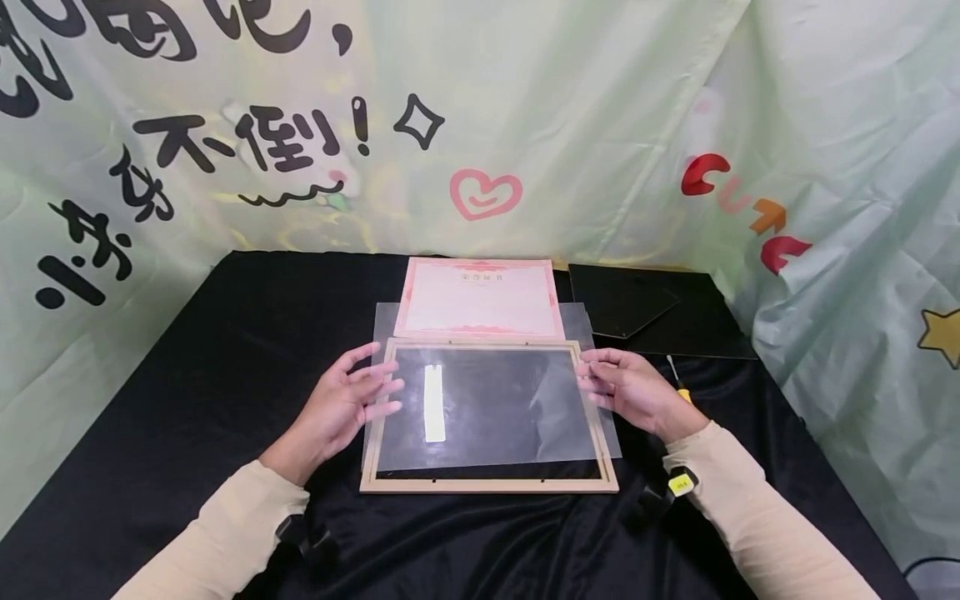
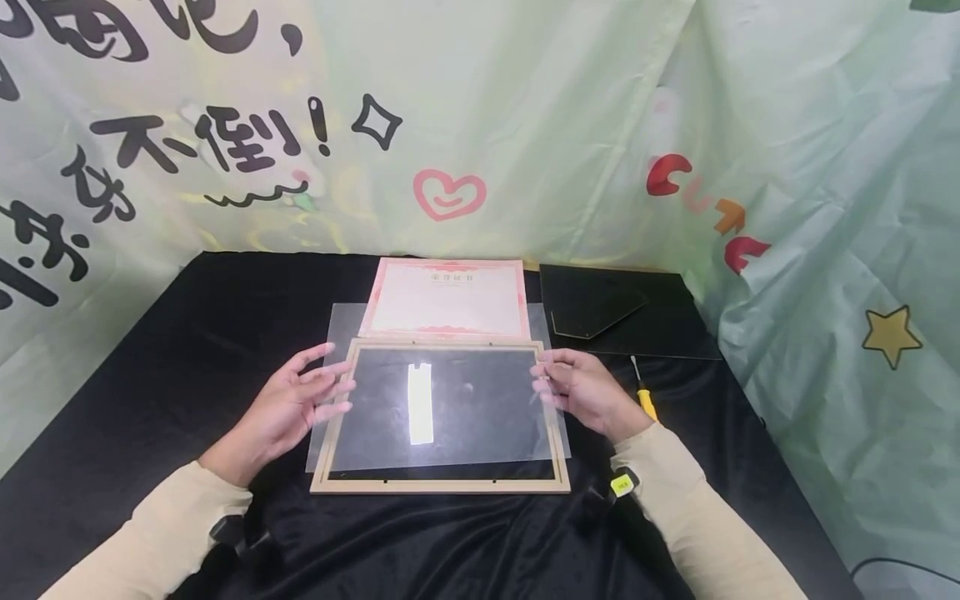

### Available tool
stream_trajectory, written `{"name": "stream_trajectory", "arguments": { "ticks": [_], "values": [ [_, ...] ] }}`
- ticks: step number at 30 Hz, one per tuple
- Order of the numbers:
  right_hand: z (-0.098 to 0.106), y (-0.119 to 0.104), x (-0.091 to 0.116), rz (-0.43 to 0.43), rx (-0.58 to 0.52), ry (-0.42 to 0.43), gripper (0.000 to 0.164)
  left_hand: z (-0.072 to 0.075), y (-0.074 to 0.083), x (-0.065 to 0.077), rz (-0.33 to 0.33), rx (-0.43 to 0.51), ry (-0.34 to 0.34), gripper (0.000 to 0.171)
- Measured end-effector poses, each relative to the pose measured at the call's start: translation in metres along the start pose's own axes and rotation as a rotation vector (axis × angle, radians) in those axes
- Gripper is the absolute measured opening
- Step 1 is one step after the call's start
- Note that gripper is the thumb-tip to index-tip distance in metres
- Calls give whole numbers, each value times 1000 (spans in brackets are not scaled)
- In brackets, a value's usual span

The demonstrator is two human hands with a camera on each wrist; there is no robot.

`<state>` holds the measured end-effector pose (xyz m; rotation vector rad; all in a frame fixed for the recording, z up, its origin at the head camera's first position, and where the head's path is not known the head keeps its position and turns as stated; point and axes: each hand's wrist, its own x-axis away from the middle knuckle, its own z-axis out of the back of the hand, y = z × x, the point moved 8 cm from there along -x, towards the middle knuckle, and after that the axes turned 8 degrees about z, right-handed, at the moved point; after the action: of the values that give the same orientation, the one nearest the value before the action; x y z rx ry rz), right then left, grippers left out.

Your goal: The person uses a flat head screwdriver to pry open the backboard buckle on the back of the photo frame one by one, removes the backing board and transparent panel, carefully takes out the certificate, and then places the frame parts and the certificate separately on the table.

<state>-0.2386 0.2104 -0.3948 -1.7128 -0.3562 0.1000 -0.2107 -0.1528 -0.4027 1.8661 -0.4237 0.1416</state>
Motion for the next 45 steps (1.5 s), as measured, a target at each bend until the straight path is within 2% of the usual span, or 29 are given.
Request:
{"name": "stream_trajectory", "arguments": {
  "ticks": [3,6,8,14,17,20,24,28,30,33,38,41,43,45],
  "values": [
    [-4,-2,-7,-6,-26,-14,20,9,4,-3,-3,40,52,39],
    [-7,0,-20,-14,-20,28,30,20,8,-7,3,84,89,26],
    [-10,2,-30,-17,-4,78,37,26,12,-9,16,102,87,25],
    [-26,11,-67,-4,-1,211,47,49,21,-8,92,14,48,63],
    [-41,16,-86,-18,12,196,53,66,25,-12,86,-22,82,72],
    [-60,21,-103,-40,29,145,58,88,31,-16,60,2,157,68],
    [-86,29,-127,-58,47,123,56,121,35,-20,62,185,247,62],
    [-109,37,-151,-69,20,161,47,146,35,-22,90,418,293,76],
    [-119,41,-162,-76,-15,181,44,155,35,-23,92,496,300,79],
    [-132,46,-175,-81,-81,188,45,163,36,-25,93,550,288,76],
    [-154,52,-187,-106,-170,135,57,178,40,-28,60,534,280,72],
    [-164,53,-192,-114,-129,137,57,191,43,-29,15,602,339,77],
    [-170,54,-195,-108,-103,164,54,201,44,-28,-14,702,410,76],
    [-177,55,-199,-96,-104,185,53,211,44,-26,-49,812,488,68]
  ]
}}
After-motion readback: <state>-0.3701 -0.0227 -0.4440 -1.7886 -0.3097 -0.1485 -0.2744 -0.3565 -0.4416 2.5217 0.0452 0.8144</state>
